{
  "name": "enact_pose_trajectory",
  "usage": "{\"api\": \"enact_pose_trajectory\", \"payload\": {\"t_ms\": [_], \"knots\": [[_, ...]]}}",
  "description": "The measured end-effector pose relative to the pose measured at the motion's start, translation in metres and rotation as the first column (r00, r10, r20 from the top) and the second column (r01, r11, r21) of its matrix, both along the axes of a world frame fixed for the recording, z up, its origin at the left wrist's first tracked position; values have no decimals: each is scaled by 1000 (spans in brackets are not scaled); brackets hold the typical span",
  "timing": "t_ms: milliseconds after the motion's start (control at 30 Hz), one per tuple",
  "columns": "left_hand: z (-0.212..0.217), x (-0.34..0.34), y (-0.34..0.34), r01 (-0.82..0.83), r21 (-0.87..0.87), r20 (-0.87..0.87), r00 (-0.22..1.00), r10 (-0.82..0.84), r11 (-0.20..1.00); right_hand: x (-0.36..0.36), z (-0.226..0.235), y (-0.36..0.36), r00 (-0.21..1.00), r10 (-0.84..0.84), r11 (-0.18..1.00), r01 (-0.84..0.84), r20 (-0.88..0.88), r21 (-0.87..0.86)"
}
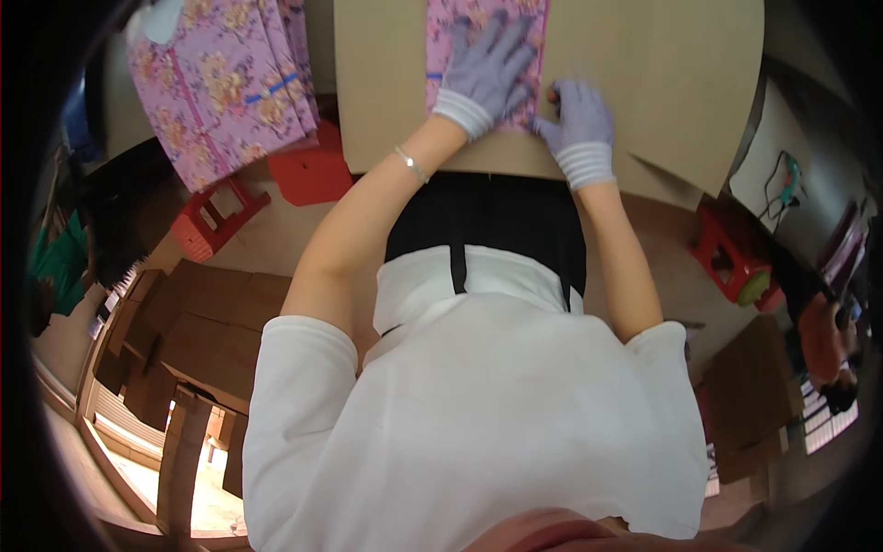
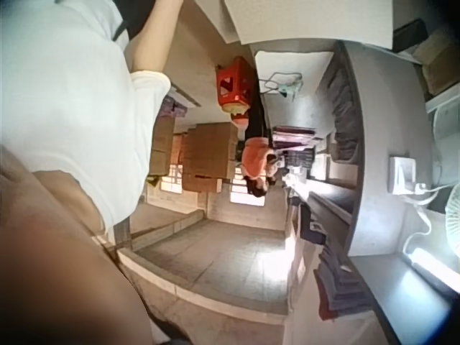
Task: The person folds a stack of pink floral-patterned garments on a table. They pick up each garment, fold it in half, smooth it out, and place it on a growing pile. The process is repeated for multiple items throughout the clip.
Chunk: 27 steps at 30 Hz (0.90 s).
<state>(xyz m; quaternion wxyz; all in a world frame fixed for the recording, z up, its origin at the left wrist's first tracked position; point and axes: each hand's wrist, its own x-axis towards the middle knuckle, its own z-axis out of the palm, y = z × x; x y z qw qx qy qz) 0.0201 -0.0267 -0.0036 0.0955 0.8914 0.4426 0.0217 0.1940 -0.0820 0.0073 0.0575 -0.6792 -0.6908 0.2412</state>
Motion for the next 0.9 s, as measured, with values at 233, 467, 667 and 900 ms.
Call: {"api": "enact_pose_trajectory", "payload": {"t_ms": [233, 467, 667, 900], "knots": [[-12, -29, 91, 274, 20, 131, 953, -274, 962, 1, 5, 5, 996, -27, 996, 19, -88, -91], [-43, -31, 308, 124, 233, 103, 983, -151, 965, -2, 7, 5, 996, -9, 986, -6, -90, -168], [-12, -30, 240, 163, 318, 145, 965, -218, 934, -1, 2, 8, 993, -31, 988, 13, -114, -152], [-7, -40, -67, 237, -311, 334, 934, -127, 920, 0, 3, 9, 993, -51, 996, 43, -111, -73]]}}
